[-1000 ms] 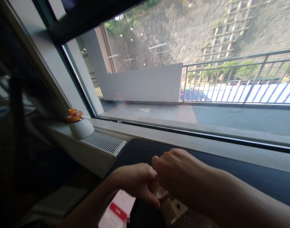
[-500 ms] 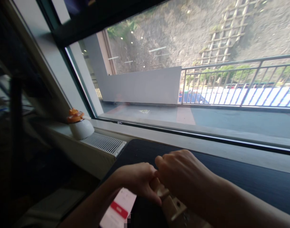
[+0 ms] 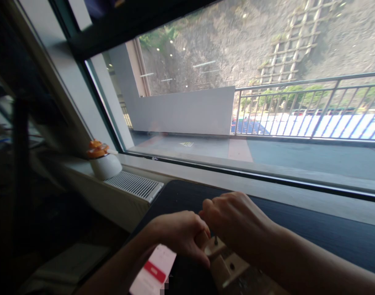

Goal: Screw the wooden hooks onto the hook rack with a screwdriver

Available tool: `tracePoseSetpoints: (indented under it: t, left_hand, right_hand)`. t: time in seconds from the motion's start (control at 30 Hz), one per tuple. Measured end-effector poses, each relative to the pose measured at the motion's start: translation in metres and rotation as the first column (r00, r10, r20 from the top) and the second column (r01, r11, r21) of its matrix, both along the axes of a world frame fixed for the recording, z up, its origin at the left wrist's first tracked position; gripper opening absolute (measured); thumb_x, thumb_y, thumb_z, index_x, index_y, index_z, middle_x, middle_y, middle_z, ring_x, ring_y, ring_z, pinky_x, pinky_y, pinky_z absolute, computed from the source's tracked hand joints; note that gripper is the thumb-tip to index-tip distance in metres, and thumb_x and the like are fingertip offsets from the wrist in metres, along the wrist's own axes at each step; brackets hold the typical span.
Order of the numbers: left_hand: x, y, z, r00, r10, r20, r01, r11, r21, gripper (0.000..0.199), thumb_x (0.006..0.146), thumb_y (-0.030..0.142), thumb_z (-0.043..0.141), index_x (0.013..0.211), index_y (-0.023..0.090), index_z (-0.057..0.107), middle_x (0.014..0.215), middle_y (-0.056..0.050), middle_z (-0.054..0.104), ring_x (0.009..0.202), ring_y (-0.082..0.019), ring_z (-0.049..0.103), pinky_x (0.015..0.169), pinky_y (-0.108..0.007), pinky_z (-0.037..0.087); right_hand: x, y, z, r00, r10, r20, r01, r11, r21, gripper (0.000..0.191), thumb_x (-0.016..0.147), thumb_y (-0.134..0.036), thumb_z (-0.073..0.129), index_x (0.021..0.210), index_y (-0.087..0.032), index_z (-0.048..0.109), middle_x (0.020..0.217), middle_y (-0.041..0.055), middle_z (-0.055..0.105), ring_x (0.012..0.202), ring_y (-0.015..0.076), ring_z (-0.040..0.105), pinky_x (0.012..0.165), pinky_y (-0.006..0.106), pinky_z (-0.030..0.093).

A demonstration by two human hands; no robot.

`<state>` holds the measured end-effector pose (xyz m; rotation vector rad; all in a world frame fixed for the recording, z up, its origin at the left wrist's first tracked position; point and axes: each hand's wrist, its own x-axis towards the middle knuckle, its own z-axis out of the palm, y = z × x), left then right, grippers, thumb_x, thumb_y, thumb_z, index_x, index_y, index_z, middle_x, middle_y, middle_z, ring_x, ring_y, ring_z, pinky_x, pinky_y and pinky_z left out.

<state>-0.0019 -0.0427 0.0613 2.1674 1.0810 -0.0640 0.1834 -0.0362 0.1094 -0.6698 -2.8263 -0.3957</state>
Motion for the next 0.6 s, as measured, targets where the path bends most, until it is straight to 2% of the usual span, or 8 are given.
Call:
tracePoseSetpoints:
  t: [0.1,0.2,0.27,0.37,0.47,0.53,0.6]
  left_hand:
    - [0.002,-0.001,-0.001,0.999,0.046,-0.027,-0.046,0.999,-0.015,0.037,0.064,0.051,0.079,0.069,0.018,0.064,0.062,0.006,0.058,0.058,-0.011,0.056,0.052,-0.021,0.035]
    - [0.005,-0.003,-0.003,0.998,0.049,-0.042,-0.050,0.998,-0.024,0.039,0.062,0.054,0.080,0.072,0.019,0.066,0.062,0.006,0.060,0.059,-0.012,0.057,0.052,-0.021,0.036]
    - [0.005,-0.003,-0.003,0.998,0.048,-0.038,-0.048,0.999,-0.019,0.040,0.062,0.055,0.079,0.071,0.019,0.066,0.061,0.006,0.058,0.058,-0.012,0.057,0.051,-0.021,0.035]
    - [0.003,0.000,-0.002,0.999,0.041,0.010,-0.041,0.999,-0.033,0.040,0.059,0.053,0.082,0.073,0.019,0.066,0.063,0.007,0.057,0.060,-0.012,0.057,0.051,-0.020,0.036]
    - [0.000,0.002,-0.005,0.995,-0.030,0.093,0.045,0.986,-0.161,0.041,0.054,0.045,0.088,0.079,0.021,0.066,0.066,0.008,0.058,0.063,-0.011,0.055,0.052,-0.018,0.036]
    - [0.000,-0.001,-0.014,0.991,-0.057,0.123,0.082,0.974,-0.210,0.034,0.058,0.042,0.086,0.074,0.020,0.066,0.063,0.008,0.056,0.060,-0.010,0.052,0.052,-0.018,0.035]
    - [0.003,-0.008,-0.028,0.993,0.036,0.111,-0.019,0.988,-0.156,0.030,0.062,0.041,0.083,0.067,0.019,0.063,0.056,0.007,0.053,0.056,-0.010,0.050,0.051,-0.019,0.033]
  right_hand:
    - [-0.006,0.003,0.007,0.967,-0.228,0.112,0.229,0.973,0.002,0.026,0.088,-0.014,0.057,0.063,-0.020,0.058,0.049,-0.0007,0.060,0.041,0.0144,0.057,0.041,0.028,0.015]
    - [-0.010,0.003,0.013,0.921,-0.327,0.214,0.330,0.944,0.022,0.021,0.085,-0.009,0.059,0.067,-0.019,0.062,0.052,0.0012,0.063,0.046,0.0173,0.063,0.041,0.028,0.013]
    - [-0.010,0.001,0.015,0.926,-0.306,0.220,0.313,0.950,0.002,0.020,0.087,-0.012,0.057,0.069,-0.019,0.063,0.055,0.0016,0.064,0.048,0.0173,0.064,0.042,0.029,0.014]
    - [-0.003,-0.005,0.014,0.959,-0.198,0.202,0.226,0.965,-0.131,0.018,0.088,-0.018,0.058,0.071,-0.020,0.062,0.060,0.0007,0.066,0.051,0.0172,0.063,0.045,0.028,0.018]
    - [0.009,-0.010,0.009,0.978,-0.119,0.171,0.157,0.961,-0.229,0.015,0.085,-0.014,0.059,0.072,-0.021,0.060,0.063,-0.0007,0.066,0.053,0.0173,0.062,0.046,0.028,0.020]
    - [0.016,-0.010,0.004,0.981,-0.133,0.138,0.164,0.957,-0.239,0.015,0.085,-0.013,0.058,0.072,-0.021,0.059,0.064,-0.0007,0.065,0.053,0.0173,0.061,0.048,0.028,0.021]
    - [0.021,-0.010,-0.001,0.984,-0.150,0.096,0.168,0.960,-0.224,0.014,0.084,-0.012,0.058,0.073,-0.020,0.057,0.064,-0.0003,0.064,0.054,0.0173,0.061,0.049,0.028,0.022]
